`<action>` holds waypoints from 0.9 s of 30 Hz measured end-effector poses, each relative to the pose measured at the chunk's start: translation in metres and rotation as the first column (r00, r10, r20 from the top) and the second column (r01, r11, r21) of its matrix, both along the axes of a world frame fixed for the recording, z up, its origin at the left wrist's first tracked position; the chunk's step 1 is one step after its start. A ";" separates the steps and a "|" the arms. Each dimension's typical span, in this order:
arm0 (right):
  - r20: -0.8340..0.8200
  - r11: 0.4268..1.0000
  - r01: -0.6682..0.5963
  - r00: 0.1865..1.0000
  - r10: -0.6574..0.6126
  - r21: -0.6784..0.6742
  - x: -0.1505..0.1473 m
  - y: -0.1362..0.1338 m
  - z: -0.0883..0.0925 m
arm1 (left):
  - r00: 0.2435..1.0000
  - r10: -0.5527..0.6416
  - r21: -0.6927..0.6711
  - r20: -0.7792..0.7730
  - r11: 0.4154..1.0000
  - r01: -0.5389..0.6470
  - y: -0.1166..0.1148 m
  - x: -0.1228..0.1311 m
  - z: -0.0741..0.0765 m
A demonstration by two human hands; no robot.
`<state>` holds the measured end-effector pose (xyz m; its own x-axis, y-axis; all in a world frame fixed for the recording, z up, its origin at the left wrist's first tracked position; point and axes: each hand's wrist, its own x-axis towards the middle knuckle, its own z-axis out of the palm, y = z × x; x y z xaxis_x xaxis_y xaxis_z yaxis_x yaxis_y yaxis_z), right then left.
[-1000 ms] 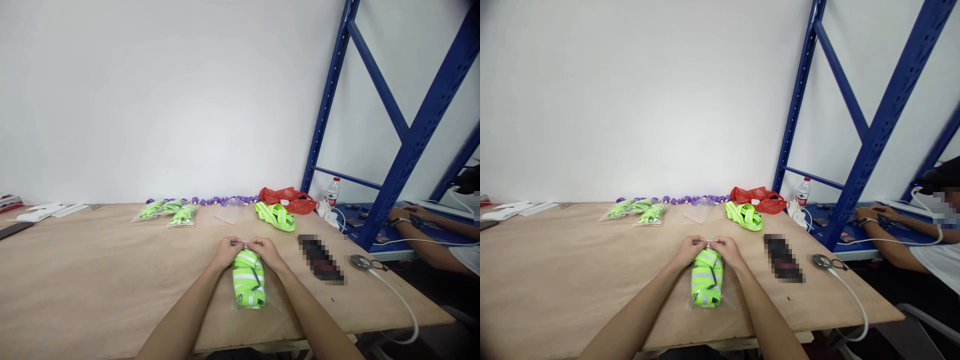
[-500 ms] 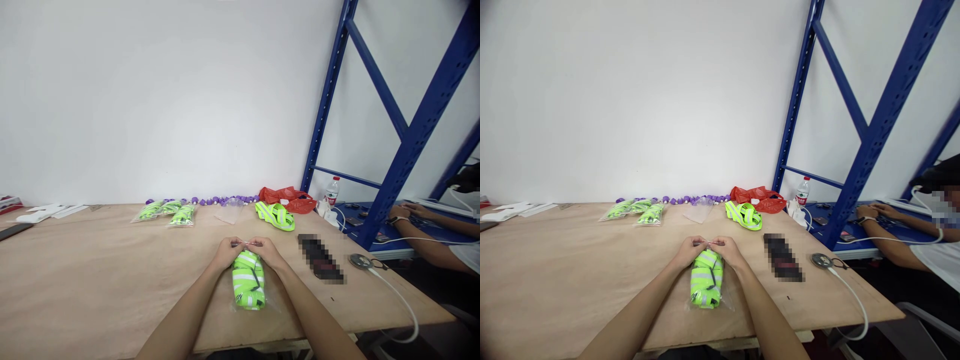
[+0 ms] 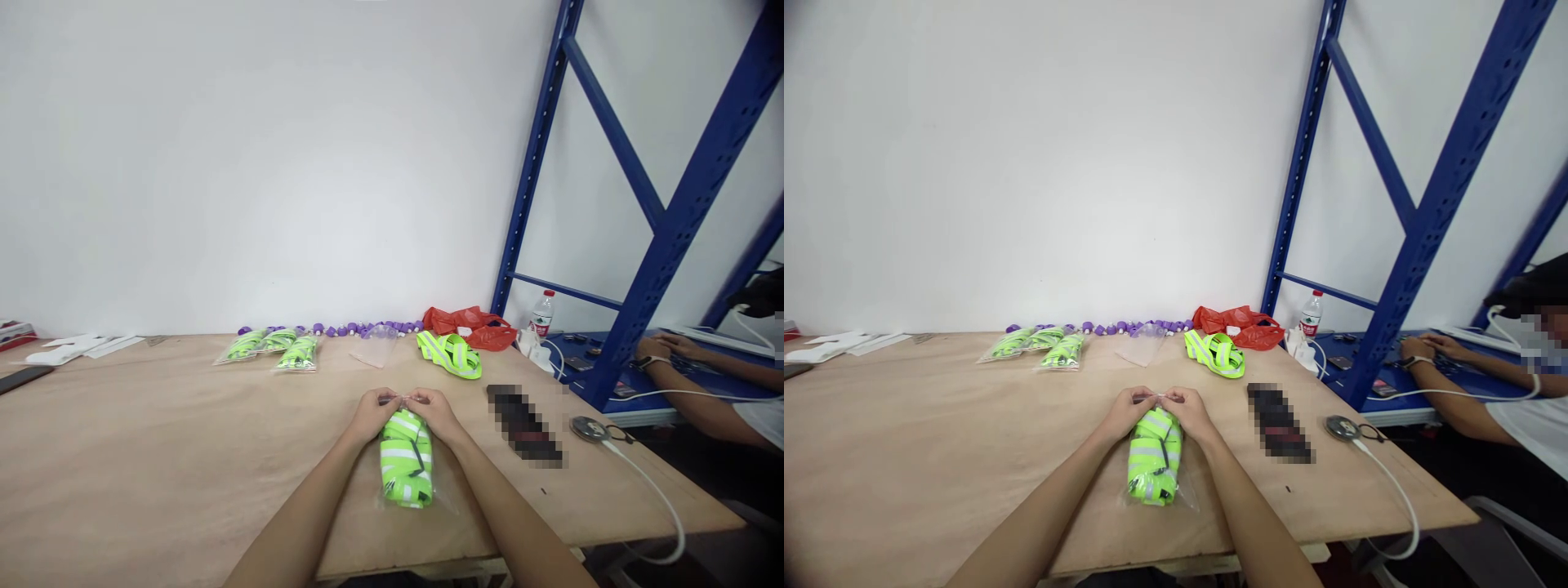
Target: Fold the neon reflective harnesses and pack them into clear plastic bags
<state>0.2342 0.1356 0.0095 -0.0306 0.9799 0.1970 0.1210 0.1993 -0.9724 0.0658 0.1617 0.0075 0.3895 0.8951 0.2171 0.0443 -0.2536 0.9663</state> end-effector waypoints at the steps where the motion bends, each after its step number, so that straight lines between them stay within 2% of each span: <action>1: -0.011 1.000 0.025 1.000 -0.024 0.009 0.000 0.001 -0.001 | 1.000 0.002 -0.013 0.030 1.000 -0.002 -0.001 0.000 0.001; 6: -0.058 0.968 0.239 0.970 -0.235 0.080 0.006 0.007 -0.005 | 0.981 -0.021 -0.108 0.194 0.993 0.043 -0.002 0.000 0.003; 10: -0.113 0.907 0.409 0.910 -0.398 0.098 0.012 0.010 -0.006 | 0.987 -0.041 -0.163 0.156 0.984 0.067 -0.006 -0.001 0.005; 14: -0.145 0.875 0.468 0.881 -0.451 0.126 0.014 0.008 -0.003 | 0.991 -0.075 -0.141 0.107 0.986 0.090 -0.007 -0.005 0.008; 20: -0.205 0.862 0.487 0.866 -0.456 0.140 0.013 0.007 0.000 | 0.990 -0.114 -0.222 0.085 0.966 0.130 -0.003 -0.011 0.009; 23: -0.303 0.864 0.495 0.840 -0.449 0.090 0.014 0.009 0.000 | 0.994 -0.071 -0.129 0.083 0.988 0.081 -0.001 -0.012 0.009; 25: -0.371 0.876 0.483 0.815 -0.445 0.010 0.015 0.010 0.000 | 0.996 0.000 0.010 0.092 1.000 -0.001 0.001 -0.014 0.011; 27: -0.415 0.897 0.439 0.807 -0.420 -0.055 0.017 0.010 0.000 | 0.990 0.087 0.143 0.113 0.984 -0.103 0.003 -0.017 0.012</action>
<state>0.2508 0.1456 0.0091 0.4832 0.8646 0.1380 -0.1990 0.2619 -0.9443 0.0490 0.1651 0.0199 0.2723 0.8818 0.3850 -0.0253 -0.3935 0.9190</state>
